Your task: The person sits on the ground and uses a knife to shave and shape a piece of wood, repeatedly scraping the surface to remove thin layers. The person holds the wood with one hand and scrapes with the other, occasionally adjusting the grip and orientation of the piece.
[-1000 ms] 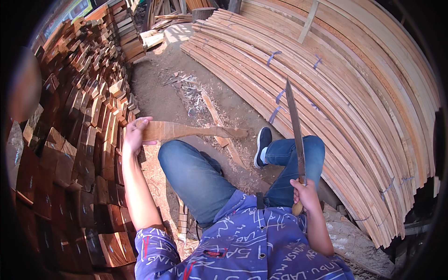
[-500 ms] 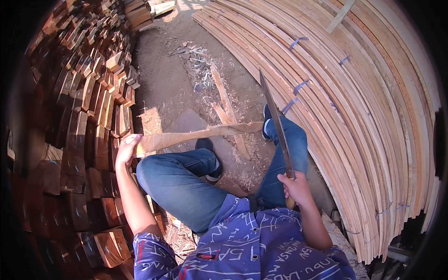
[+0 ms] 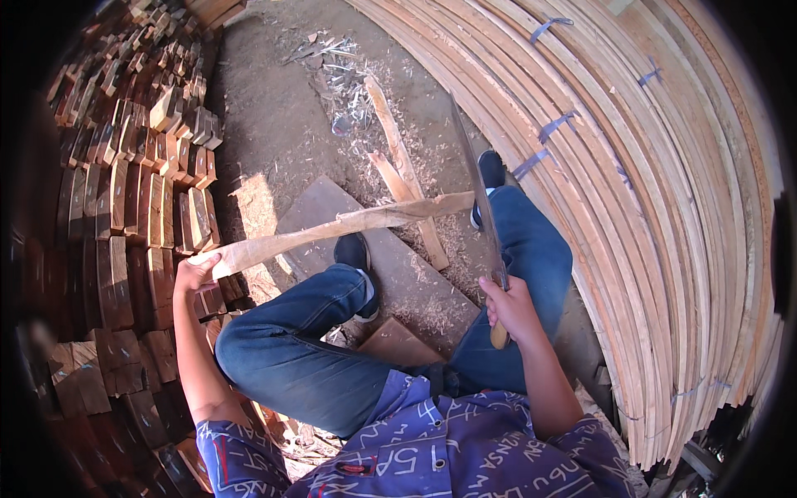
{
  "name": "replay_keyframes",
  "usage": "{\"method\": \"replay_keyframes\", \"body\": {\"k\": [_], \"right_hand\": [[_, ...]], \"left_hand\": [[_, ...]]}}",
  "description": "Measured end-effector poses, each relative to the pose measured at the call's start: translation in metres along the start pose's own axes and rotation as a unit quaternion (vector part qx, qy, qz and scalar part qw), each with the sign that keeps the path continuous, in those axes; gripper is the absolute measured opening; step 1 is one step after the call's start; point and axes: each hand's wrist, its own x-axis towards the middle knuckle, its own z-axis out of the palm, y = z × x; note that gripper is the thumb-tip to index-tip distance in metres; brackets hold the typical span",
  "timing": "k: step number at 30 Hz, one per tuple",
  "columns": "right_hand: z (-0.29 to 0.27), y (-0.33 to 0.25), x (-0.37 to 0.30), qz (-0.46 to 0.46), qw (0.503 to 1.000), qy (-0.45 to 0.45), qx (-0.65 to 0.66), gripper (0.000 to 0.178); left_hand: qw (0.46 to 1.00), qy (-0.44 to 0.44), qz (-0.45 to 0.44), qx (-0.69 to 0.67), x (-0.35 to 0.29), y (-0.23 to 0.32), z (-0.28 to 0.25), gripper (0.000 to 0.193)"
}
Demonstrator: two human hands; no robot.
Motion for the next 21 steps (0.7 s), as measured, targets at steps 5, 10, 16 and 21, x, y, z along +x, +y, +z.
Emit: {"method": "replay_keyframes", "body": {"k": [5,10,16,21], "right_hand": [[0.009,0.039,0.104,0.064,0.998,-0.018,0.004,0.026],[0.001,0.070,0.139,0.176,0.982,-0.010,-0.074,0.025],[0.026,0.047,0.148,0.119,0.985,-0.043,-0.121,0.025],[0.043,0.026,0.165,0.016,0.990,-0.001,-0.138,0.028]], "left_hand": [[0.982,0.140,0.128,-0.021,0.046,-0.052,-0.018,0.043],[0.992,0.109,0.013,-0.070,0.013,-0.005,0.019,0.047],[0.987,0.132,0.091,0.006,0.048,-0.061,-0.020,0.049],[0.989,0.128,0.070,0.007,0.052,-0.063,-0.015,0.046]]}}
